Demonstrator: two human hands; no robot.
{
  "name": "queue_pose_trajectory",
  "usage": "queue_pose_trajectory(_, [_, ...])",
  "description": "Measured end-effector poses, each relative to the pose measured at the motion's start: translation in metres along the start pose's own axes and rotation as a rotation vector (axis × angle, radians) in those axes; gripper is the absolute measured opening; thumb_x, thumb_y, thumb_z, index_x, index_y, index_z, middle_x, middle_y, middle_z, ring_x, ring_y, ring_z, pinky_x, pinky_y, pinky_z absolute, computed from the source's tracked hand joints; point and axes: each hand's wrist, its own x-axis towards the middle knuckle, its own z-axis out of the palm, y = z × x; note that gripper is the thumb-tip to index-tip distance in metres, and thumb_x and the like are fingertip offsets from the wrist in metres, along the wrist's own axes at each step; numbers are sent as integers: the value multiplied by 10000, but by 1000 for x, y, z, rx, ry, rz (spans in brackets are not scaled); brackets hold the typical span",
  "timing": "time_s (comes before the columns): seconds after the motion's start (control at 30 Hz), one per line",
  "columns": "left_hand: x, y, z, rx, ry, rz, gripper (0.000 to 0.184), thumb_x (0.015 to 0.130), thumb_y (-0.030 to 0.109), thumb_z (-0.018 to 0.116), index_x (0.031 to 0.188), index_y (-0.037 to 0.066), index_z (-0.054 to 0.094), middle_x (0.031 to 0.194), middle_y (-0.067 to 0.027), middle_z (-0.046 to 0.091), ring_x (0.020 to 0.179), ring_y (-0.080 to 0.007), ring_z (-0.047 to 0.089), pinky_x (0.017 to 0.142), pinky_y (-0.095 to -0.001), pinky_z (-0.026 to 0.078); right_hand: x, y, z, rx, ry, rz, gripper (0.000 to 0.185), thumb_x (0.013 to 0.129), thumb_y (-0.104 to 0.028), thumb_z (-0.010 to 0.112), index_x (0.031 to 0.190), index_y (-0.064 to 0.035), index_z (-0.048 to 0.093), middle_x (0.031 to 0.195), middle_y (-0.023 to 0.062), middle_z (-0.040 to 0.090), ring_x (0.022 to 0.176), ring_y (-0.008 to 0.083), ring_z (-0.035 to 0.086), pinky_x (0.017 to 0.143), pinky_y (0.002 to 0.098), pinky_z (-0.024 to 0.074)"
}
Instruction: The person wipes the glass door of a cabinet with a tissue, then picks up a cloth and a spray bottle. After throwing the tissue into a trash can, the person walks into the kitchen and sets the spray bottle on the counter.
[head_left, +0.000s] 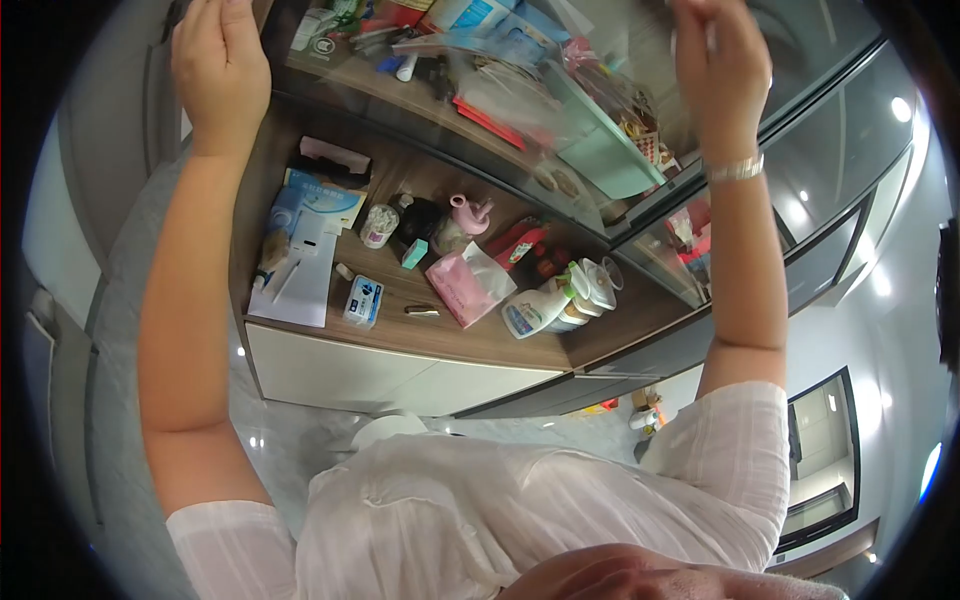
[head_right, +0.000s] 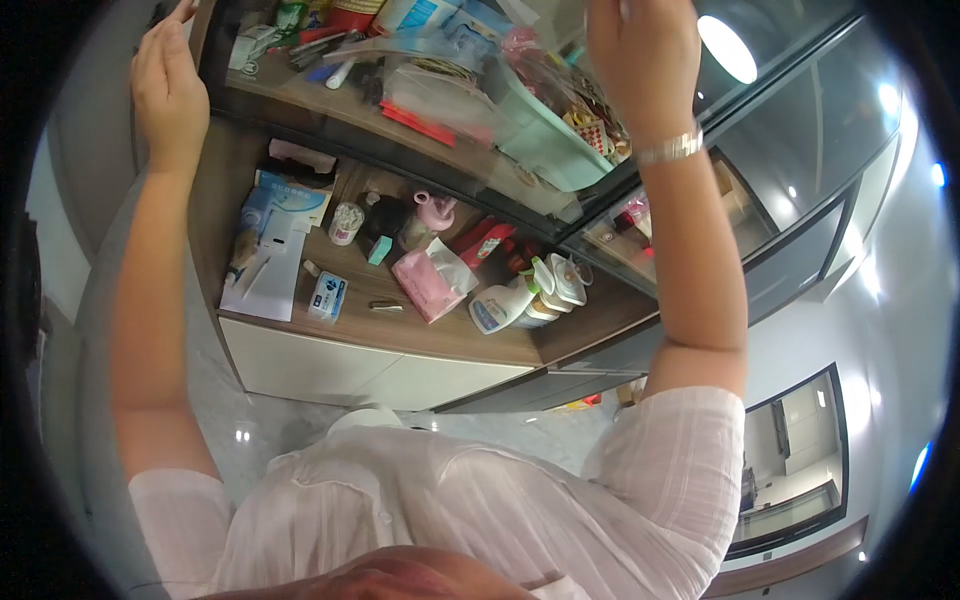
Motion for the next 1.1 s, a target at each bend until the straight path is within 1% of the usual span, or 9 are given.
queue_pose_trajectory(0.3, [-4,-13,12,-1,79,-39,346,1051,195,401,1103,-54,635,1045,-181,626,1022,-336,569,931,-386,421,10,-1,1,102,85,-82,62,843,-14,681,844,-16,619,768,124,608,708,311,597,636,374,466])
queue_pose_trajectory(0.37, [-17,-25,54,-249,455,-429,344,1049,192,403,1102,-55,636,1043,-182,627,1019,-338,570,925,-387,423,-14,0,-5,108,64,-90,70,839,-9,700,851,-18,632,765,117,617,686,298,601,620,357,476])
queue_pose_trajectory(0.43, [-14,-19,51,-231,439,-428,342,1047,190,404,1100,-55,637,1041,-182,629,1015,-339,571,920,-389,426,-31,2,-13,160,46,-115,73,838,4,696,858,-17,629,774,117,624,674,289,601,615,345,475])
queue_pose_trajectory(0.5, [2,6,1,60,1,-29,341,1045,188,404,1097,-55,638,1040,-180,629,1011,-339,572,914,-390,428,-29,6,-22,120,-33,-77,64,844,16,684,865,-16,633,789,118,641,691,272,623,619,335,480])
queue_pose_trajectory(0.7, [-1,-13,9,41,41,19,347,1044,194,407,1091,-61,638,1039,-189,625,1003,-346,572,908,-395,429,53,-35,17,171,253,-12,56,835,23,638,824,-13,596,754,138,582,704,288,581,644,359,450])
queue_pose_trajectory(0.8, [2,-4,1,45,-6,5,345,1045,193,410,1093,-62,636,1038,-193,624,1004,-347,571,905,-394,429,1,-65,49,112,41,-389,104,746,-19,640,847,-46,639,753,109,579,710,308,570,631,409,462])
queue_pose_trajectory(0.87, [-1,-10,6,55,24,1,339,1043,189,413,1095,-61,635,1037,-191,624,1002,-344,571,907,-392,427,-56,-106,34,311,-294,-420,243,762,-123,613,999,-70,615,996,109,592,914,281,578,789,420,453])
queue_pose_trajectory(1.0, [1,-9,3,57,-25,-19,329,1043,182,418,1099,-60,634,1031,-187,623,992,-336,567,913,-384,423,-76,-96,21,363,-405,-531,283,760,-141,617,1030,-58,629,984,96,598,935,263,588,839,393,461])
queue_pose_trajectory(1.1, [-4,-17,8,33,2,-30,329,1045,173,410,1106,-58,636,1023,-179,624,982,-323,563,916,-375,421,-11,-33,2,-166,-462,-325,235,740,-11,642,936,-137,671,873,66,618,853,275,588,724,415,458])
